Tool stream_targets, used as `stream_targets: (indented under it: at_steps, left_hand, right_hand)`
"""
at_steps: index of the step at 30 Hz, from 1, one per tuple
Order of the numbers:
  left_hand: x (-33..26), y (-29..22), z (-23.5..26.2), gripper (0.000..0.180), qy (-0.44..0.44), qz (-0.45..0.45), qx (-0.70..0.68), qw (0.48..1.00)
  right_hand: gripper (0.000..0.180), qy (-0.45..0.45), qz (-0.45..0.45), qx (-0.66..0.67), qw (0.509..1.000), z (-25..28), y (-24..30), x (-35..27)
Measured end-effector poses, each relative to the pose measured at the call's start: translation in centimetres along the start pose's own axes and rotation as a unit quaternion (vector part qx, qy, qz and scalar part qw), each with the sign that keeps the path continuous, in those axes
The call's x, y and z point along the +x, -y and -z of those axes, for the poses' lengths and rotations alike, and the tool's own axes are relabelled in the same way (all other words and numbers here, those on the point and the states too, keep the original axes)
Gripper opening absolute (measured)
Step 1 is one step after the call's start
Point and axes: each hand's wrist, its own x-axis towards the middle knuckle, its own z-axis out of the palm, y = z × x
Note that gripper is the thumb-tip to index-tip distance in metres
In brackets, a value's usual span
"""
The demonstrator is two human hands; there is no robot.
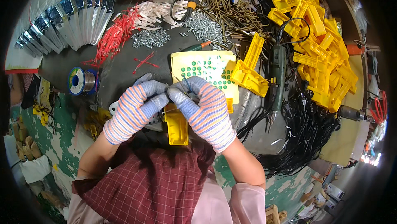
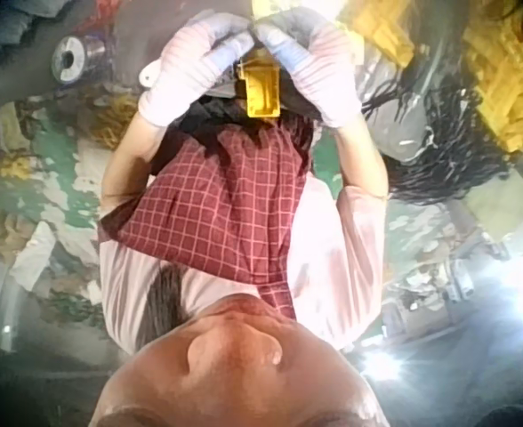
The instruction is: The person solders wires to a component using a soldering iron, fits the plastic housing together, secures screws with an electric screwdriver, and applies a sticker onto the assembled unit.
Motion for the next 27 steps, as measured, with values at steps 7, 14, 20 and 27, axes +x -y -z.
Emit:
stream_targets:
  at_steps: [7, 14, 20, 27]
  left_hand:
    - [0.2, 0.2, -1.3, 0.016, -0.105, -0.154, 0.13, 0.974]
    - [1.0, -0.1, -1.4, 0.011, -0.027, -0.118, 0.088, 0.989]
    - [1.4, 0.4, -1.0, 0.013, 0.007, -0.119, 0.09, 0.989]
    - [1.2, 0.3, -1.0, 0.013, 0.023, -0.117, 0.096, 0.988]
  right_hand:
    - [0.016, -0.003, -0.021, 0.023, 0.999, -0.1, -0.2, -0.3]
    - [0.013, -0.161, -0.012, 0.135, 0.977, 2.5, -0.4, -0.7]
    - [0.021, -0.002, 0.049, -0.107, 0.993, 3.3, 0.6, -0.9]
    - [0.019, 0.022, 0.242, -0.278, 0.929, 3.6, -1.2, 0.2]
